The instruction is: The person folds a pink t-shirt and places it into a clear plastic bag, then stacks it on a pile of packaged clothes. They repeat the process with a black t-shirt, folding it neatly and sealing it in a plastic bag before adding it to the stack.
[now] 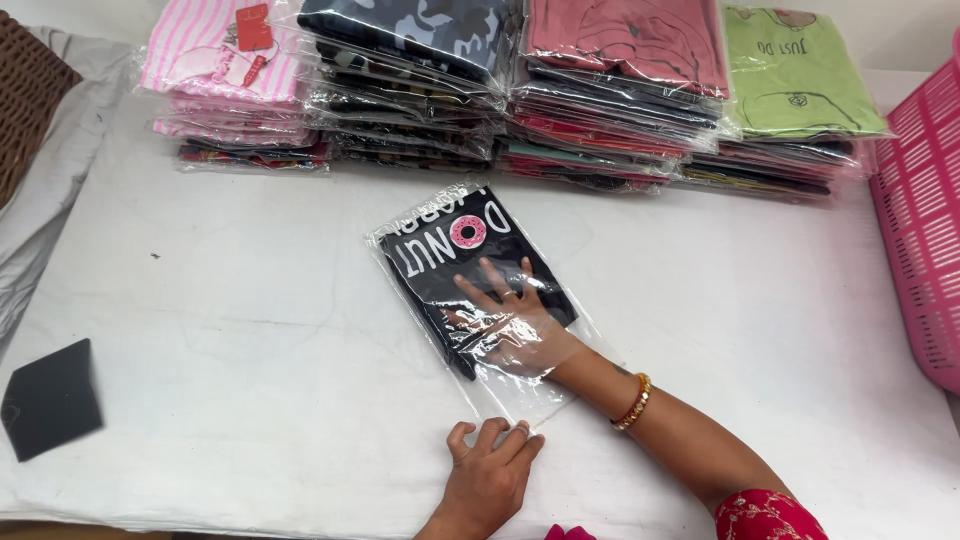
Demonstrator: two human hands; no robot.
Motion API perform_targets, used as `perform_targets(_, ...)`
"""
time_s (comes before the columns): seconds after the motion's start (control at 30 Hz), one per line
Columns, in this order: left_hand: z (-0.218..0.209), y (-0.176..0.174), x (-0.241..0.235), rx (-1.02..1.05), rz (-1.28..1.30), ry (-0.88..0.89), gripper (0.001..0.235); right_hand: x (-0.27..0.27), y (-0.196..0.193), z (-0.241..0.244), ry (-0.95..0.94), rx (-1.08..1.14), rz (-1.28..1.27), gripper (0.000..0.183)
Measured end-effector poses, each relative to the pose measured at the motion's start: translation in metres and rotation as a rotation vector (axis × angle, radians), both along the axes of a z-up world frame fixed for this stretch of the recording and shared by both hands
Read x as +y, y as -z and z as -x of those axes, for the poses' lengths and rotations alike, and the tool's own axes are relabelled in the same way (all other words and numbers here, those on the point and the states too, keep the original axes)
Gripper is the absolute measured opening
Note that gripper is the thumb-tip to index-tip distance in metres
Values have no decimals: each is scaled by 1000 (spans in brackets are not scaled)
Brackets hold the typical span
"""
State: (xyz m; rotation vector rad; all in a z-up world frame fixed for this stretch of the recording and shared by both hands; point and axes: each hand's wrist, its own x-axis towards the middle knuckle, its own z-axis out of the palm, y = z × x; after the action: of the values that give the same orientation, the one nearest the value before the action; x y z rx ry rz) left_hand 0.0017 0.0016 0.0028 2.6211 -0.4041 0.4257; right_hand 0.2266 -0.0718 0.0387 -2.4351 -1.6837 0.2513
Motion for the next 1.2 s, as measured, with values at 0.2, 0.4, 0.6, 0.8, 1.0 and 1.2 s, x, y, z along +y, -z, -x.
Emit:
perform_targets(0.2, 0, -2, 0, 56, 49, -8, 26, -17, -13, 12, 94, 46, 82, 79)
perform_targets(0.4, -3, 0, -1, 34, 49, 0, 25, -11, -25, 2, 129, 26, 129, 74)
perform_targets(0.6, -4, -4, 0, 73, 77, -2, 24, 25, -46, -13, 157, 7, 210, 75)
perform_targets(0.8, -4, -6, 0, 44, 65, -27, 22, 23, -33, -21, 76, -158, 176, 90)
perform_targets(1.0, -4, -17, 1, -7, 37, -61, 31, -14, -57, 13, 57, 115, 118, 79)
perform_targets(1.2, -14, -26, -2, 25, 11, 53, 31, -42, -27, 6, -1, 73, -157, 62)
